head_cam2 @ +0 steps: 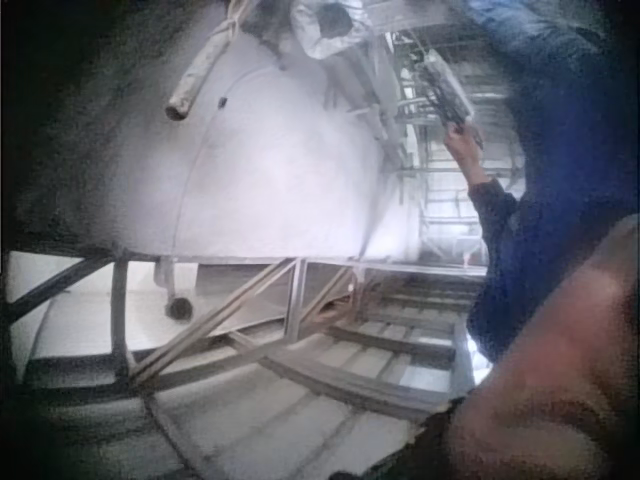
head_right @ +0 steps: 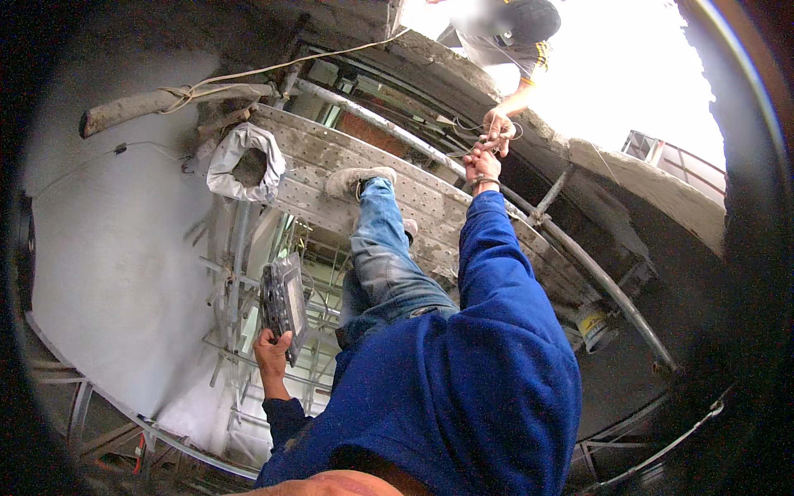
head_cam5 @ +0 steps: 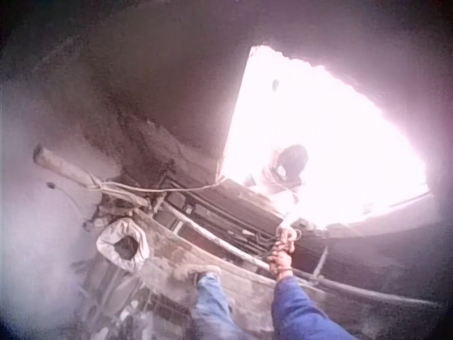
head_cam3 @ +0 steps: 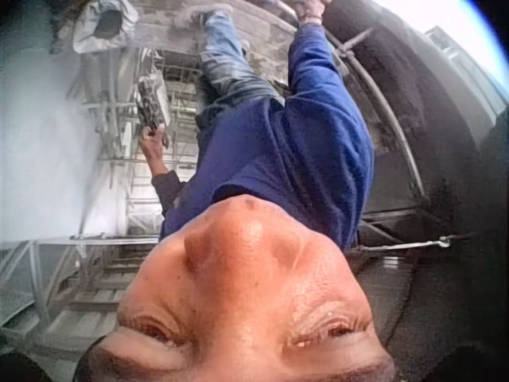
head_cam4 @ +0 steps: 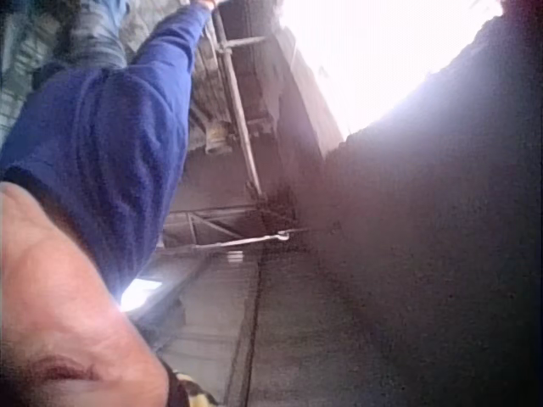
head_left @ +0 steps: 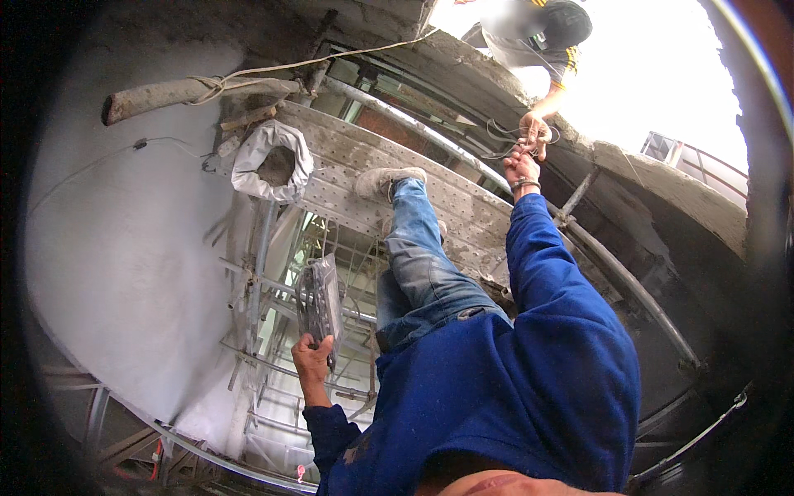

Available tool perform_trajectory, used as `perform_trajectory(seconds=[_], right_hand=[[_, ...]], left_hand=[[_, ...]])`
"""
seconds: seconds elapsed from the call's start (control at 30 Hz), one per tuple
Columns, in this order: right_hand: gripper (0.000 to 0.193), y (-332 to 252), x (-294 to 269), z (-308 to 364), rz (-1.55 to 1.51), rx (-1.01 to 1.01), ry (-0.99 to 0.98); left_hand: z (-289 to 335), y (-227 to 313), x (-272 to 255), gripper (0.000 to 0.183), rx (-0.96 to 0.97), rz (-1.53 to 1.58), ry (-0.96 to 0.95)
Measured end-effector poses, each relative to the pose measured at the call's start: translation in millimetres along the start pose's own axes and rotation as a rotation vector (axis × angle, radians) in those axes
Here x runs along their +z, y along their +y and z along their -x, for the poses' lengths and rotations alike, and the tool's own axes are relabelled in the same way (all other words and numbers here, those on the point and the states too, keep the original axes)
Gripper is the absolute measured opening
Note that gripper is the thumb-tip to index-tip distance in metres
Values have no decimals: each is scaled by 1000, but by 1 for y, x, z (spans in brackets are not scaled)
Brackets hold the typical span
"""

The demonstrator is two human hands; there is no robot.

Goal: The person positions a metal electrical box against a ceiling beam and secures it by threading and tightening wire ties around the box and beam. The person adjusts the box placement and repeatedly tightens the ties to hold the box in place.

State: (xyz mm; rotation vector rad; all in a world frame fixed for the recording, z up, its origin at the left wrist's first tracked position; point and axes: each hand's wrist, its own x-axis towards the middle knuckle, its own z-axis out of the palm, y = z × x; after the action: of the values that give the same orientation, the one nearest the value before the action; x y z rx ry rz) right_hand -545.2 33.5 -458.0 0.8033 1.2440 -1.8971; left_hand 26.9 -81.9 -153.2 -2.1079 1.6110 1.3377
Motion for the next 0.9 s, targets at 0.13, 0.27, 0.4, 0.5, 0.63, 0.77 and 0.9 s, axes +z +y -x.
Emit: perform_trajectory(seconds=[0.13, 0.27, 0.4, 0.5, 0.63, 0.77, 0.9], right_hand=[[24, 13, -4, 42, 1023, -90, -157], [22, 39, 25, 131, 1675, -335, -888], [8, 55, 93, 239, 1663, -288, -1356], [5, 59, 149, 308, 1555, -300, -1608], [10, 54, 213, 372, 1571, -366, -1848], [7, 51, 282, 409, 1415, -668, -2144], [15, 46, 364, 429, 1645, -835, -2200]], left_hand=[[3, -5, -1, 43, 9, 192, -11], [12, -9, -7, 44, 7, 221, -3], [28, -15, -10, 42, 3, 323, 67], [50, -18, -14, 39, 19, 396, 105], [81, -20, -19, 36, -25, 435, 216], [112, -23, -19, 38, -83, 478, 381], [136, -24, -13, 36, -183, 593, 422]])
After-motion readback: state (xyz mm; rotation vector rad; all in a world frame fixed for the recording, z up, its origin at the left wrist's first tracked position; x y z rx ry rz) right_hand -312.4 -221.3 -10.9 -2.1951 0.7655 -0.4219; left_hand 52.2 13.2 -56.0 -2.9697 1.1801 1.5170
